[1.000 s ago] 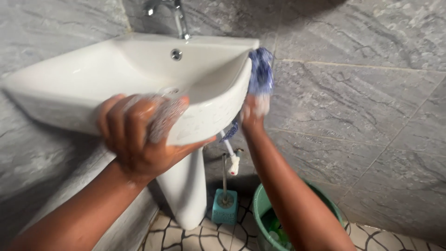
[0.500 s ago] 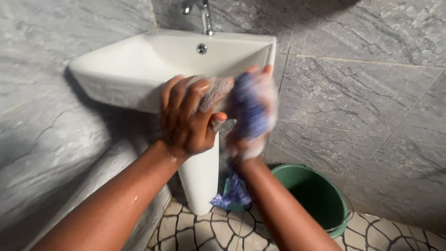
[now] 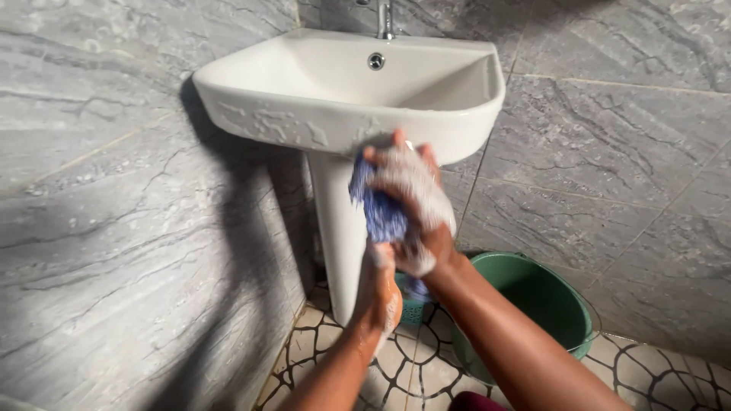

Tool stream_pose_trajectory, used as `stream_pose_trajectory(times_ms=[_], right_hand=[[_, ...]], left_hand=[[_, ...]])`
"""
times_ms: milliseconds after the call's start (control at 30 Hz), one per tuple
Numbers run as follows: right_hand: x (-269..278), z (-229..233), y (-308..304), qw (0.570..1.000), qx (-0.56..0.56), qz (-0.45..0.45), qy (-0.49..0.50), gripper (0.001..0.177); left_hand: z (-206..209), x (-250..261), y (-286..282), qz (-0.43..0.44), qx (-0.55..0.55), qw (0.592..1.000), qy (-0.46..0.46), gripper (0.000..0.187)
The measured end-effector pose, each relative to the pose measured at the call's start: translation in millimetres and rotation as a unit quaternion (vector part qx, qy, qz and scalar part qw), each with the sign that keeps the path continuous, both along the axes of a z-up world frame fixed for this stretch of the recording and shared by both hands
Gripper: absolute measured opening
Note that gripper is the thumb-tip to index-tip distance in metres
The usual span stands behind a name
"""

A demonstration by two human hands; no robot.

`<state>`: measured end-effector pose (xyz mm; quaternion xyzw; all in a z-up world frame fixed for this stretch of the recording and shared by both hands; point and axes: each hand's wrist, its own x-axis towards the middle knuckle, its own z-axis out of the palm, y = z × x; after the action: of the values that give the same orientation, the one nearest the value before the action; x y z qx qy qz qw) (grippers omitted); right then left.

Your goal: Cleaning a bathroom sink using soap and a cloth.

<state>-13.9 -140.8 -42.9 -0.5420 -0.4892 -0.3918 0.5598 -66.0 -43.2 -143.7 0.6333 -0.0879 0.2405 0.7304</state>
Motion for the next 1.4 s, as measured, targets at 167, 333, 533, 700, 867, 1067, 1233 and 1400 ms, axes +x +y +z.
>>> stream_pose_trajectory(times_ms=[167, 333, 533, 700, 867, 1067, 1233, 1400], right_hand=[[-11, -35, 2, 0.989, -0.103, -0.11, 0.003, 0.03], [-8, -38, -11, 0.973, -0.224, -0.042, 0.045, 0.057], [-23, -30, -8, 0.965, -0.257, -0.046, 0.022, 0.061], [-7, -16, -1, 0.964, -0.121, 0.084, 0.223, 0.049], [20, -1, -6, 0.985, -0.021, -0.165, 0.053, 0.051], [32, -2, 19, 0.935, -0.022, -0.346, -0.074, 0.051], [28, 26, 13, 0.944, -0.004, -0.32, -0.085, 0.055], [40, 16, 19, 0.92, -0.017, -0.387, -0.058, 0.049]], left_hand=[[63, -34, -8, -0.225, -0.32, 0.912, 0.125, 0.085], [16, -23, 24, -0.224, -0.326, 0.905, 0.157, 0.053], [41, -16, 37, -0.081, -0.276, 0.95, 0.124, 0.039], [58, 18, 71, 0.05, -0.363, 0.93, 0.021, 0.041], [109, 30, 41, 0.146, -0.347, 0.927, 0.004, 0.047], [120, 54, 22, 0.12, -0.271, 0.953, -0.058, 0.076], [138, 53, 34, 0.157, -0.323, 0.931, 0.061, 0.09], [134, 42, 16, 0.166, -0.265, 0.949, 0.044, 0.093]])
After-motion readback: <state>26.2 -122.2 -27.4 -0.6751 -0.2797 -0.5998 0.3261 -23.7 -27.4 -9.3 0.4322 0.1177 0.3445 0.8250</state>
